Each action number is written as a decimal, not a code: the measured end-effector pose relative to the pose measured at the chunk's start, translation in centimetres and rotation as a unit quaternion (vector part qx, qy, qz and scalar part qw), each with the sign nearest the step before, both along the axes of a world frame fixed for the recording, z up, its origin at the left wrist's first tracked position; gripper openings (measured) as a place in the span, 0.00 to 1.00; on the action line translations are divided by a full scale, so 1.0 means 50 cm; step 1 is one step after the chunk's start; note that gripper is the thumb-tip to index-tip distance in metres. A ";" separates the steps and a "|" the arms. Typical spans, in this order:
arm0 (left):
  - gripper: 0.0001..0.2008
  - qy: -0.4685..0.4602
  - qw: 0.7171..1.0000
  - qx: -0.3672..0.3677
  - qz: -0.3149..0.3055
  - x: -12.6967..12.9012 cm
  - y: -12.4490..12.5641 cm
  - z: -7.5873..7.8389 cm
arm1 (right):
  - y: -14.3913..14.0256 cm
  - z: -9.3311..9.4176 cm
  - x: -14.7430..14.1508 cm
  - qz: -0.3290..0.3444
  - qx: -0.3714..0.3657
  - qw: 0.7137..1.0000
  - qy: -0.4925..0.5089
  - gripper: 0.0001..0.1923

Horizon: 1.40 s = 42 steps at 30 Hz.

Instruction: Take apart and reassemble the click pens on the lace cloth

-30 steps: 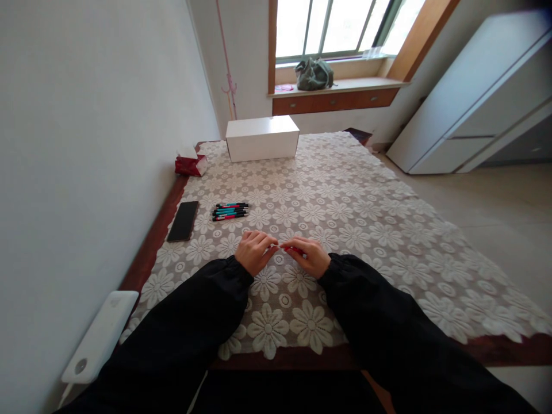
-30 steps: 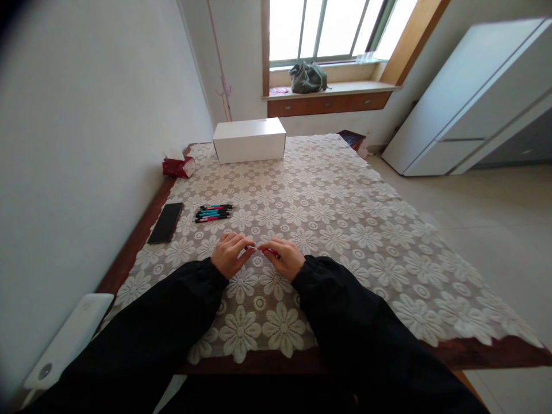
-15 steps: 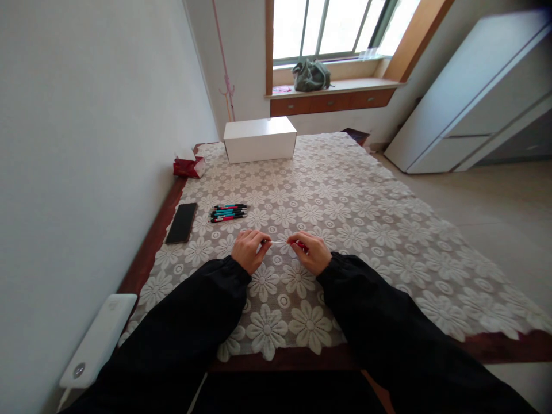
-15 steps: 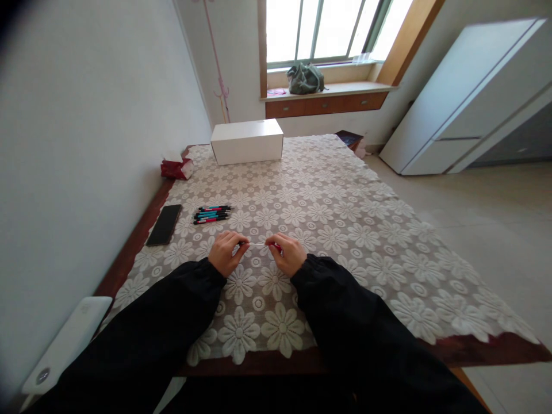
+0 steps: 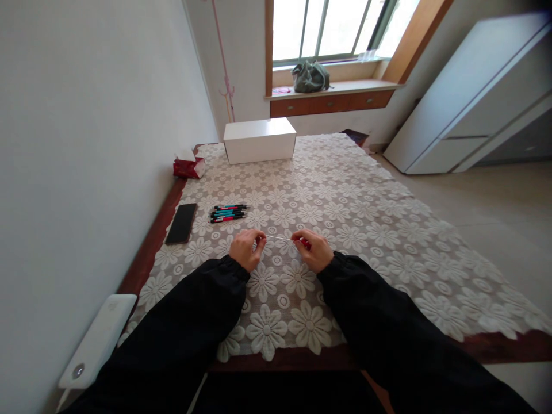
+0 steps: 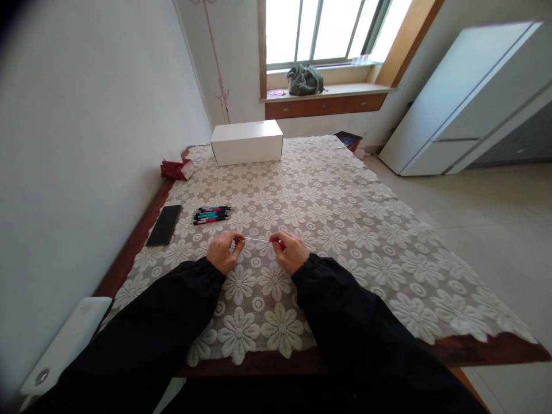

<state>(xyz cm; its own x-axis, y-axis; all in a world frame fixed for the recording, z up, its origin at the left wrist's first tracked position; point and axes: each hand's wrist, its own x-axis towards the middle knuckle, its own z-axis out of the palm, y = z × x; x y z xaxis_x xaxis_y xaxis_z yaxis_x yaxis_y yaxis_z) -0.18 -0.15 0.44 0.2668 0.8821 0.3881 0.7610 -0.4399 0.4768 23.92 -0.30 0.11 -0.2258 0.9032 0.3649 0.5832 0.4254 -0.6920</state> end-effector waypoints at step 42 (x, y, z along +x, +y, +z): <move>0.07 -0.288 0.954 -0.040 -0.075 0.026 -0.033 0.044 | -0.025 -0.004 -0.040 0.181 -0.223 0.910 0.298 0.19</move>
<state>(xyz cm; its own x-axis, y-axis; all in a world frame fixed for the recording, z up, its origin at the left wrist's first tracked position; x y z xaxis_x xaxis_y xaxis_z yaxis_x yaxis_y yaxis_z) 1.11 -1.78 2.66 0.1545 0.8837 0.4418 0.2949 -0.4681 0.8330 21.94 -1.55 -0.07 -0.4203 0.8973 0.1352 -0.0757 0.1138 -0.9906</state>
